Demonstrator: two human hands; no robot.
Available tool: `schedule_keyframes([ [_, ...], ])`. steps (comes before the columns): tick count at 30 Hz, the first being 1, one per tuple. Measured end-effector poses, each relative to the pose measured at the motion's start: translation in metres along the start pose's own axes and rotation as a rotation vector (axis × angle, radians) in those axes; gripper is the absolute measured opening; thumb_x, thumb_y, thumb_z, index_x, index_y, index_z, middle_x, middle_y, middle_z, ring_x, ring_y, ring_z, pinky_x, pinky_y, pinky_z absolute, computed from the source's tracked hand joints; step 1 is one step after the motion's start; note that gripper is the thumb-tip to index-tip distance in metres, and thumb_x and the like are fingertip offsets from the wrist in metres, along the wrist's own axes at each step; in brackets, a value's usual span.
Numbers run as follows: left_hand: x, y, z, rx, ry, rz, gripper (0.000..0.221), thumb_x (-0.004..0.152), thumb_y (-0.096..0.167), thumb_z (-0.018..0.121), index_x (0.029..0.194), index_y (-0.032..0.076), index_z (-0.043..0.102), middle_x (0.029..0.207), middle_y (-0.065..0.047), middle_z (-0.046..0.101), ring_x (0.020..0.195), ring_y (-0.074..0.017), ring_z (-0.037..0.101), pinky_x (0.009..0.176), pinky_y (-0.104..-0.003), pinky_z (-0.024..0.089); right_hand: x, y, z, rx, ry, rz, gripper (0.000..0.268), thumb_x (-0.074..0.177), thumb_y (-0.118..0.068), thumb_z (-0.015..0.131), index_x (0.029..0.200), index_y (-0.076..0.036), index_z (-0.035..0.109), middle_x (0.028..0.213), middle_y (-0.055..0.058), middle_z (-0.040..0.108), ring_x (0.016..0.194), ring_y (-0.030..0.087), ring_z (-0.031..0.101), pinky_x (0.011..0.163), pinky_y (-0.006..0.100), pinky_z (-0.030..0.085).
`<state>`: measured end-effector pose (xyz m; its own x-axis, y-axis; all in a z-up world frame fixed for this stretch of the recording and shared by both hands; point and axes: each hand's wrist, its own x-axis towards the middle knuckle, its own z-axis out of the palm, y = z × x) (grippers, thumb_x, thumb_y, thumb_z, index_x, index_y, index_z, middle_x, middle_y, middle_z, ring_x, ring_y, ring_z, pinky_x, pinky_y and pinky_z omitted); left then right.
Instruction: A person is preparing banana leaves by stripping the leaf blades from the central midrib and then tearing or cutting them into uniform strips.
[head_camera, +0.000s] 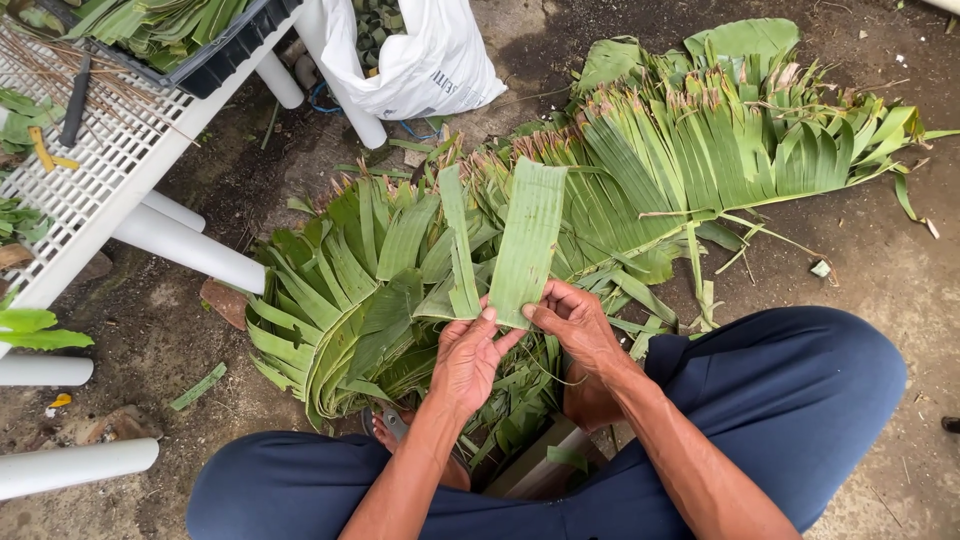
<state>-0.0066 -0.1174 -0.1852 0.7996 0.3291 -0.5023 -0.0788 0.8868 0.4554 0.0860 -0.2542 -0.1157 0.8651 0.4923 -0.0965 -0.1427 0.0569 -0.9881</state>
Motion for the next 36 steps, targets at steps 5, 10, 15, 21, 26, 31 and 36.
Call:
schedule_keyframes([
  [5,0.005,-0.001,-0.008,0.036,0.002,0.027,0.039,0.089,-0.002,0.070,0.128,-0.002,0.065,0.128,-0.023,0.068,0.126,-0.0357,0.060,0.108,-0.063,0.049,0.001,0.000,-0.001,-0.031,-0.033,-0.016,0.007,0.086,0.000,0.078,0.083,-0.004,0.073,0.060,0.002,0.055,0.057,0.005,0.050,0.060,0.020,0.046],
  [10,0.005,-0.001,-0.009,0.019,0.013,0.032,0.039,0.088,-0.003,0.070,0.127,-0.003,0.066,0.127,-0.022,0.068,0.126,-0.0339,0.060,0.108,-0.063,0.048,0.001,0.002,0.000,0.006,-0.013,-0.008,0.005,0.085,0.002,0.076,0.087,-0.002,0.074,0.062,0.003,0.057,0.057,0.005,0.052,0.061,0.020,0.048],
  [15,0.001,0.002,-0.001,0.002,0.013,0.022,0.038,0.088,-0.004,0.070,0.125,-0.001,0.066,0.125,-0.021,0.069,0.122,-0.0336,0.062,0.107,-0.062,0.050,0.002,0.008,-0.003,0.008,0.016,-0.015,0.006,0.084,0.004,0.075,0.087,-0.002,0.074,0.061,0.003,0.056,0.056,0.005,0.052,0.059,0.020,0.048],
  [21,0.003,0.002,-0.005,0.016,0.018,0.032,0.036,0.087,-0.004,0.071,0.123,-0.002,0.068,0.121,-0.019,0.071,0.118,-0.0311,0.065,0.106,-0.062,0.051,0.002,0.012,-0.003,0.021,0.029,-0.010,0.006,0.084,0.003,0.075,0.089,-0.001,0.075,0.063,0.004,0.057,0.056,0.005,0.052,0.058,0.019,0.047],
  [26,0.004,0.003,-0.006,-0.005,0.007,0.026,0.037,0.088,-0.005,0.069,0.125,-0.003,0.066,0.126,-0.022,0.069,0.122,-0.0345,0.063,0.106,-0.063,0.050,0.004,0.017,-0.009,-0.013,-0.007,-0.008,0.008,0.085,0.001,0.077,0.092,-0.001,0.077,0.065,0.004,0.061,0.058,0.005,0.053,0.059,0.019,0.047],
  [31,-0.001,0.015,0.005,-0.007,0.032,0.035,0.036,0.089,-0.004,0.069,0.125,-0.001,0.066,0.128,-0.020,0.068,0.125,-0.0358,0.061,0.108,-0.062,0.049,0.005,0.032,-0.014,-0.014,-0.042,0.019,0.015,0.085,0.001,0.078,0.100,-0.001,0.078,0.075,0.006,0.069,0.067,0.005,0.054,0.064,0.021,0.050],
  [36,0.005,0.009,-0.004,-0.013,0.031,0.030,0.035,0.089,-0.004,0.069,0.124,-0.001,0.067,0.127,-0.020,0.069,0.125,-0.0358,0.061,0.108,-0.063,0.049,0.006,0.032,-0.013,-0.001,-0.020,-0.001,0.014,0.086,0.002,0.078,0.099,0.001,0.079,0.071,0.005,0.068,0.066,0.005,0.053,0.063,0.021,0.049],
])
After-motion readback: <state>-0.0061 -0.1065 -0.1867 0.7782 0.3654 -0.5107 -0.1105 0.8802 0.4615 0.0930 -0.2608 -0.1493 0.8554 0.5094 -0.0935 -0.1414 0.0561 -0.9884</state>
